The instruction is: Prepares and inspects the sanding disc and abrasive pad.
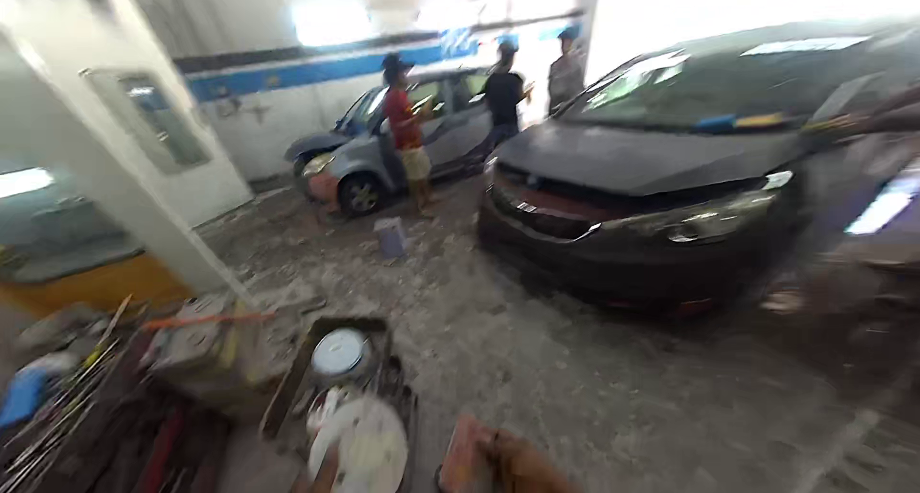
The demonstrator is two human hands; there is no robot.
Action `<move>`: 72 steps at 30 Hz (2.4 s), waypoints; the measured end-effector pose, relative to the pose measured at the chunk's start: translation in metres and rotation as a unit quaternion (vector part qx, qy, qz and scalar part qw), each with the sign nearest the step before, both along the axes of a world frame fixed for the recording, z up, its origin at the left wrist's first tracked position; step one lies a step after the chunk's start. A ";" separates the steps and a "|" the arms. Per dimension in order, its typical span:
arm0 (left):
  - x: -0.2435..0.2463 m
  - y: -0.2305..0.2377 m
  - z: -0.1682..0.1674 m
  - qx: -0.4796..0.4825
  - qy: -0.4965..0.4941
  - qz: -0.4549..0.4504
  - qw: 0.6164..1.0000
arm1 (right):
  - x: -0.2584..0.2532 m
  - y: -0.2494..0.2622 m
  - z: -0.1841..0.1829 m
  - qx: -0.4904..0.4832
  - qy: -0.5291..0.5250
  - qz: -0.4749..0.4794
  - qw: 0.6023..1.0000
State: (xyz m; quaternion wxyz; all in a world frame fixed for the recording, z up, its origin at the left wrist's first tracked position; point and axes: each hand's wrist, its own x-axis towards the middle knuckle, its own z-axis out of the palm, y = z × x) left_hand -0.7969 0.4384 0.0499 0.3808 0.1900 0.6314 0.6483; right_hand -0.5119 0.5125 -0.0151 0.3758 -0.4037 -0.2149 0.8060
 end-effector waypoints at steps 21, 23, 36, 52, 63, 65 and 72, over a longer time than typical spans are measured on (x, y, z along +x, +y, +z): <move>-0.175 0.306 -0.124 -0.203 0.212 -0.013 0.956 | -0.250 0.324 -0.049 0.132 -0.193 0.200 0.951; -0.182 0.312 -0.125 -0.257 0.291 -0.035 0.921 | -0.266 0.331 -0.060 0.128 -0.196 0.205 0.950; -0.194 0.297 -0.150 -0.369 0.409 -0.124 0.825 | -0.308 0.338 -0.106 0.327 -0.511 0.296 0.738; -0.196 0.299 -0.142 -0.416 0.372 -0.186 0.809 | -0.315 0.339 -0.105 0.397 -0.540 0.308 0.675; -0.196 0.301 -0.144 -0.427 0.378 -0.182 0.801 | -0.308 0.328 -0.100 0.377 -0.546 0.319 0.677; -0.197 0.303 -0.145 -0.423 0.382 -0.183 0.802 | -0.337 0.353 -0.102 0.413 -0.551 0.316 0.653; -0.200 0.303 -0.143 -0.430 0.376 -0.176 0.802 | -0.307 0.332 -0.099 0.383 -0.542 0.333 0.670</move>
